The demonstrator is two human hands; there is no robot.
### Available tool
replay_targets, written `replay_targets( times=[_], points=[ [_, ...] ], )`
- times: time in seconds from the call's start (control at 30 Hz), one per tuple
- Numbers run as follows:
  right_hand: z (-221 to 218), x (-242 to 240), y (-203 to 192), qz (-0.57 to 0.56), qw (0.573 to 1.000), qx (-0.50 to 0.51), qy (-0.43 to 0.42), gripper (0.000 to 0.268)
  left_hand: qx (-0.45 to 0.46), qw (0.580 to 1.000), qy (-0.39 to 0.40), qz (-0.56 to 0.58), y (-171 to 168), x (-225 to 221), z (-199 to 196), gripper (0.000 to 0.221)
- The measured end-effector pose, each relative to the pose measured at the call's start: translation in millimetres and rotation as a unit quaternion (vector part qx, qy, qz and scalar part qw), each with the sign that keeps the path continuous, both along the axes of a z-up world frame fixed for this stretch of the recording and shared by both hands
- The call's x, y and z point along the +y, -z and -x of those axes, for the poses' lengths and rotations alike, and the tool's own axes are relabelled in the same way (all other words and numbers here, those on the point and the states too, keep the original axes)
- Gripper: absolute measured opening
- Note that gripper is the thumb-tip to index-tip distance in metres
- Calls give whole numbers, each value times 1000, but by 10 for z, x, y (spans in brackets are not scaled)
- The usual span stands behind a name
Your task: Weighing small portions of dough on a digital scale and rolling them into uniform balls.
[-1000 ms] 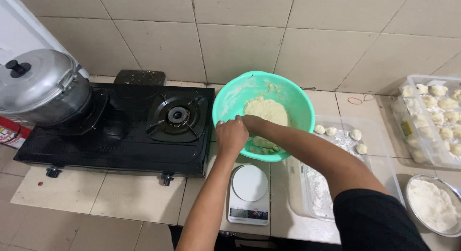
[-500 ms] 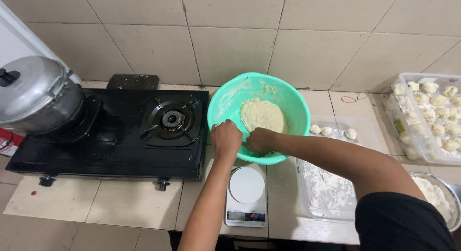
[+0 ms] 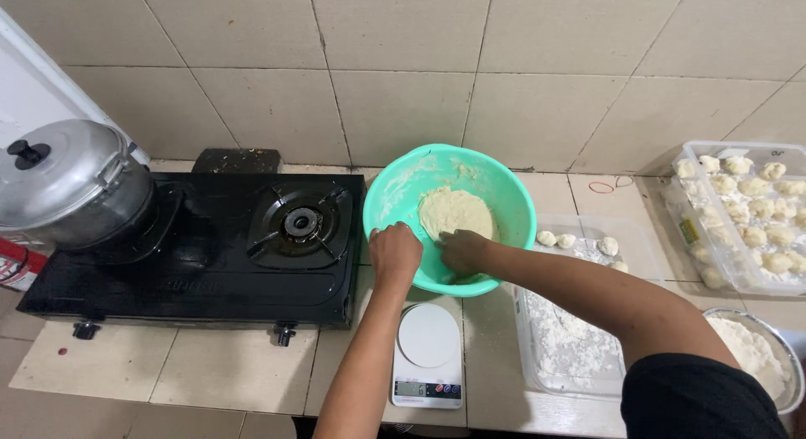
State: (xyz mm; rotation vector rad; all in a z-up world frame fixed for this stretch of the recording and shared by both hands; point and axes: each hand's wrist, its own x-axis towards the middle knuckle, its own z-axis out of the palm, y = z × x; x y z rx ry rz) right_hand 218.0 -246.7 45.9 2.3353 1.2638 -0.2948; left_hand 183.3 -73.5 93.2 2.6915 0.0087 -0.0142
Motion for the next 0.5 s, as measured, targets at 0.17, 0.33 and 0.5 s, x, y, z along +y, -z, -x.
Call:
replay_targets(
  times=[0.17,0.33,0.5],
  points=[
    [-113,-110,246,-37,997,-71,13,17,-10,1000,6,-5,7,12,-8,33],
    [3,-53,78,-62,989,-90,101,16,-30,1000,4,-2,36,18,-16,30],
    [-147,-74,406,-28,996,-69,57,17,-23,1000,7,-9,24,24,-4,29]
  ],
)
